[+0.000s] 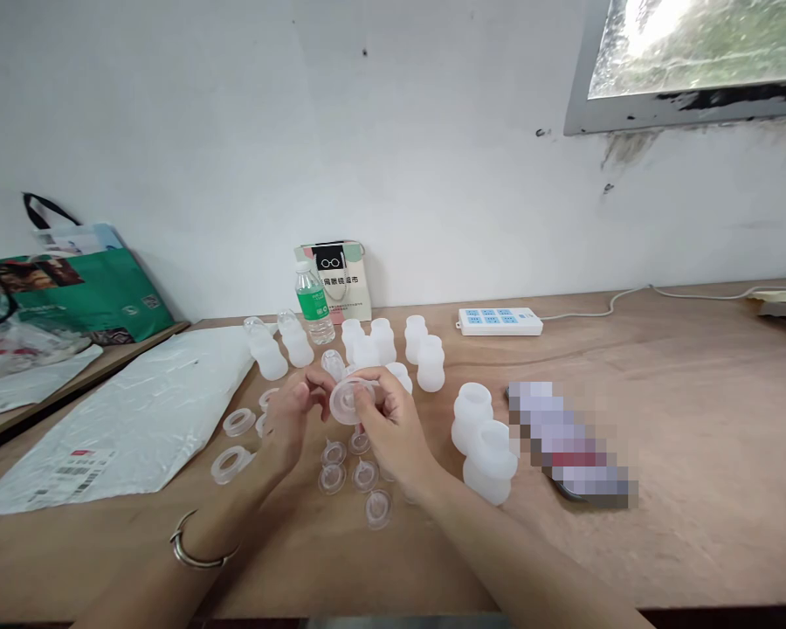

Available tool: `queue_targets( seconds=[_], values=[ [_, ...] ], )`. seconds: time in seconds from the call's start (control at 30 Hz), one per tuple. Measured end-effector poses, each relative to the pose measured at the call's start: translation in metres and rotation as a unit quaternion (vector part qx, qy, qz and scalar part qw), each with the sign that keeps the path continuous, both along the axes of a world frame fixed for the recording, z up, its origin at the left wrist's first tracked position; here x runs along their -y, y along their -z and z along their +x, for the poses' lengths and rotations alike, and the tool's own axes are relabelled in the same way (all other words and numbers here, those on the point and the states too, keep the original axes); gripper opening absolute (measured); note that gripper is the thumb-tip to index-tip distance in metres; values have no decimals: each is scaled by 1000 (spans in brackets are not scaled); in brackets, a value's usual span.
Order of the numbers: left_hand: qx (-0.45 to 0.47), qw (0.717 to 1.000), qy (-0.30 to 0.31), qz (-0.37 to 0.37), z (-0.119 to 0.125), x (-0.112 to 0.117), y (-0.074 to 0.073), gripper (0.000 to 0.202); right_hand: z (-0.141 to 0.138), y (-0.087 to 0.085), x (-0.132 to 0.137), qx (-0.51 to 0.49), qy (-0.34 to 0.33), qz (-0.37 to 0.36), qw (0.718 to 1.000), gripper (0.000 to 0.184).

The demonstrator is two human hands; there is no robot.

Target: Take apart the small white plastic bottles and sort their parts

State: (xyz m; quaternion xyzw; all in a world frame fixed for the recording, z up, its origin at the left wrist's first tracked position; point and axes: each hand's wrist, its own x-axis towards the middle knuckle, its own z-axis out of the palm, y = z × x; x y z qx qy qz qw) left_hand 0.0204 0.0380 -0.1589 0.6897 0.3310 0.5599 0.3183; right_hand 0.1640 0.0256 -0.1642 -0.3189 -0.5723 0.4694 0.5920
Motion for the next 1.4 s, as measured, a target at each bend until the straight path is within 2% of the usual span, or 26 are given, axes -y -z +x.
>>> queue_targets(
  seconds=[0.1,0.2,0.47,0.63,0.8,1.0,1.17,1.3,1.4],
  values=[
    [-50,998,13,27,-5,-3,-2,27,1,1,1,-23,-12,-1,1000,19],
    [-112,991,68,21,-6,-5,-4,28,3,1,3,-25,-26,0,999,21],
    [-126,983,130,36,-12,-6,-8,27,4,-4,9,-11,-6,4,1000,27],
    [-154,980,116,50,-12,-5,-11,22,3,-5,11,-7,0,-6,1000,27],
    [-133,987,75,56,-10,-7,-7,30,2,-7,15,-10,-24,-11,1000,30],
    [-128,985,111,36,-13,-7,-14,31,4,-7,16,18,-29,40,999,26],
    [-181,970,161,-30,-18,-14,-16,34,10,-9,18,62,-14,106,992,27],
    [-169,971,163,-51,-23,-21,-13,34,15,-14,18,2,61,84,995,30],
    [-117,985,126,-33,-26,-21,-15,29,13,-11,18,-2,50,53,997,31]
  ],
)
